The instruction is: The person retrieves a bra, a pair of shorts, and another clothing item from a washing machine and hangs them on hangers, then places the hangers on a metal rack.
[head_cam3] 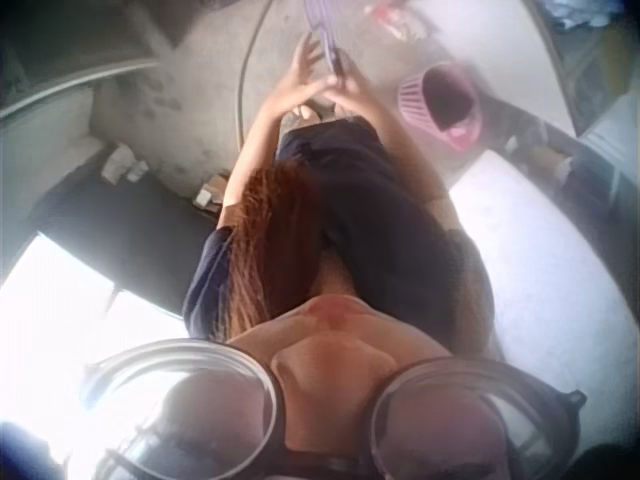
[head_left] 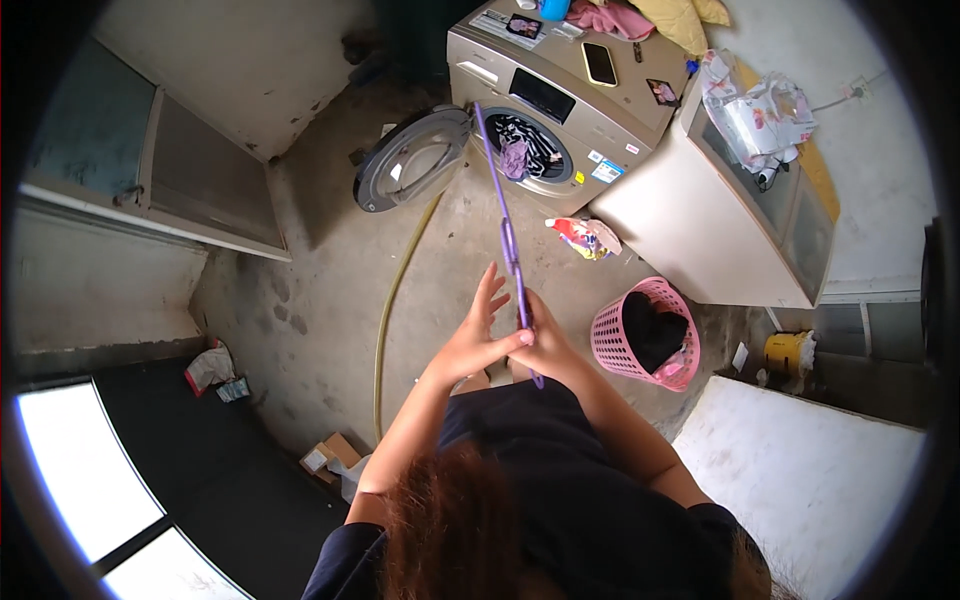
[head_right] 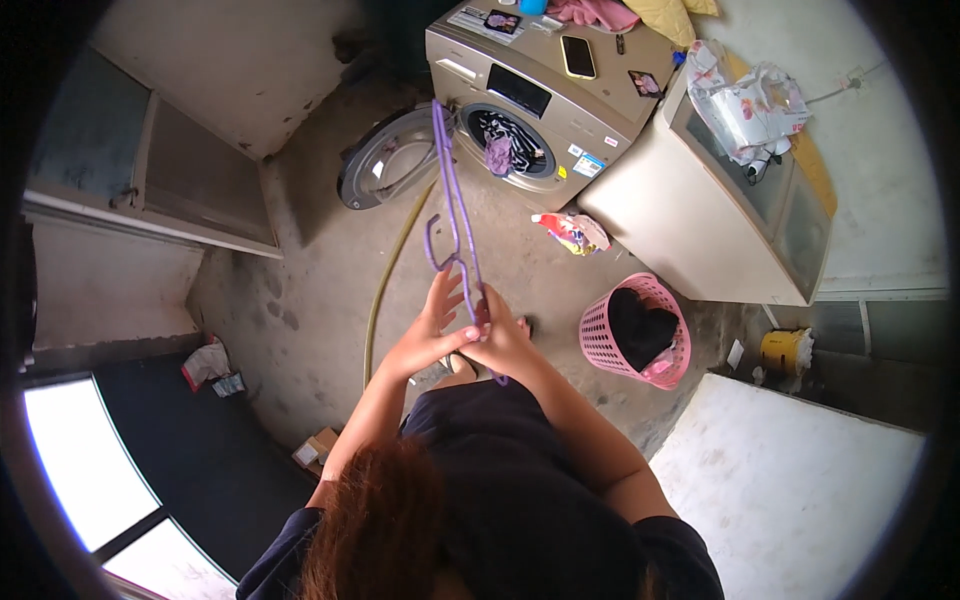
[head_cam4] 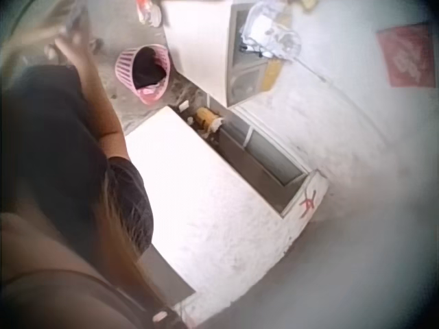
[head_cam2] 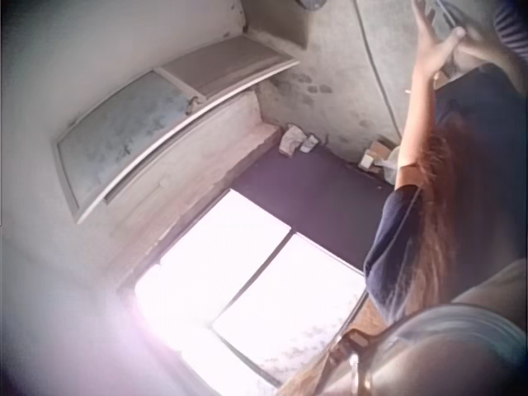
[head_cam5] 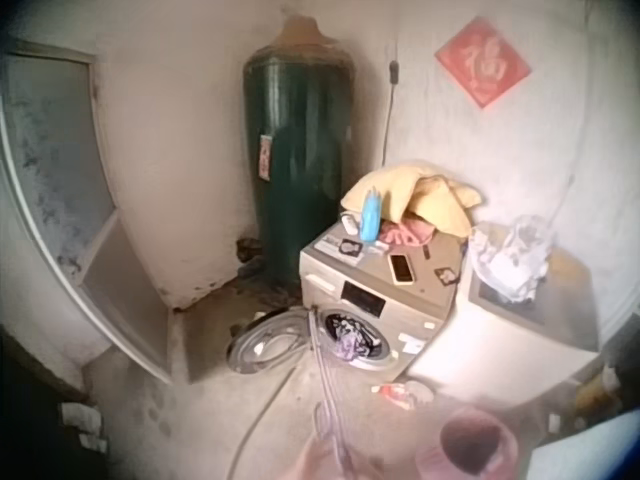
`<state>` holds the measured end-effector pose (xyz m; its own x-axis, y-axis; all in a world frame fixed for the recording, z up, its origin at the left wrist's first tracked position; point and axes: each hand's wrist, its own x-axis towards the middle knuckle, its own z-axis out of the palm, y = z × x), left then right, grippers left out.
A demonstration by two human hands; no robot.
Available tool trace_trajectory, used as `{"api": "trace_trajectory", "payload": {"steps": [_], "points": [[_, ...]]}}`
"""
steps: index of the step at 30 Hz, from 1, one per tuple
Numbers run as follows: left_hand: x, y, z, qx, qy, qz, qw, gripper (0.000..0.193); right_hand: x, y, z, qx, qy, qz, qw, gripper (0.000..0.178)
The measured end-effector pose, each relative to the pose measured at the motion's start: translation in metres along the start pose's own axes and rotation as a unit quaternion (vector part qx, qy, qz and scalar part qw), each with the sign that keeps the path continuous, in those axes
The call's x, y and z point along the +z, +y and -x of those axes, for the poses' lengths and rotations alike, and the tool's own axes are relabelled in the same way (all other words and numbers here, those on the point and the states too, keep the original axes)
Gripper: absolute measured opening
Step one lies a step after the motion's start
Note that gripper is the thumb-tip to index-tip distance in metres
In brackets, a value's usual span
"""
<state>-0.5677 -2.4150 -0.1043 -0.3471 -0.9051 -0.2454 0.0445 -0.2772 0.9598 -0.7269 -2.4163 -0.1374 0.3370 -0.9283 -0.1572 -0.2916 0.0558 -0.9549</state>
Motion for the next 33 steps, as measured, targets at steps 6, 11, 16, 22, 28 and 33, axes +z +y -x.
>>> {"api": "trace_trajectory", "payload": {"steps": [6, 11, 16, 22, 28, 33], "points": [[-0.019, -0.011, -0.083, 0.006, 0.096, 0.079, 0.992, 0.076, 0.0, -0.005, -0.077, -0.07, -0.041, -0.02, 0.997, 0.086], [-0.05, -0.017, -0.143, -0.062, 0.144, 0.133, 0.979, 0.076, -0.041, 0.009, -0.143, -0.097, -0.154, 0.072, 0.981, 0.096], [-0.081, -0.035, -0.198, -0.014, 0.204, 0.127, 0.971, 0.083, -0.091, 0.094, -0.227, -0.052, -0.249, 0.044, 0.966, 0.073], [-0.138, -0.074, -0.25, -0.046, 0.093, 0.071, 0.992, 0.084, -0.137, 0.187, -0.346, -0.053, -0.169, 0.329, 0.927, 0.051], [-0.193, -0.172, -0.295, 0.0, -0.109, 0.032, 0.994, 0.074, -0.116, 0.348, -0.432, -0.04, -0.041, 0.483, 0.874, 0.064], [-0.21, -0.325, -0.355, 0.007, -0.325, 0.303, 0.896, 0.087, -0.075, 0.42, -0.486, -0.097, 0.036, 0.512, 0.853, 0.072]]}}
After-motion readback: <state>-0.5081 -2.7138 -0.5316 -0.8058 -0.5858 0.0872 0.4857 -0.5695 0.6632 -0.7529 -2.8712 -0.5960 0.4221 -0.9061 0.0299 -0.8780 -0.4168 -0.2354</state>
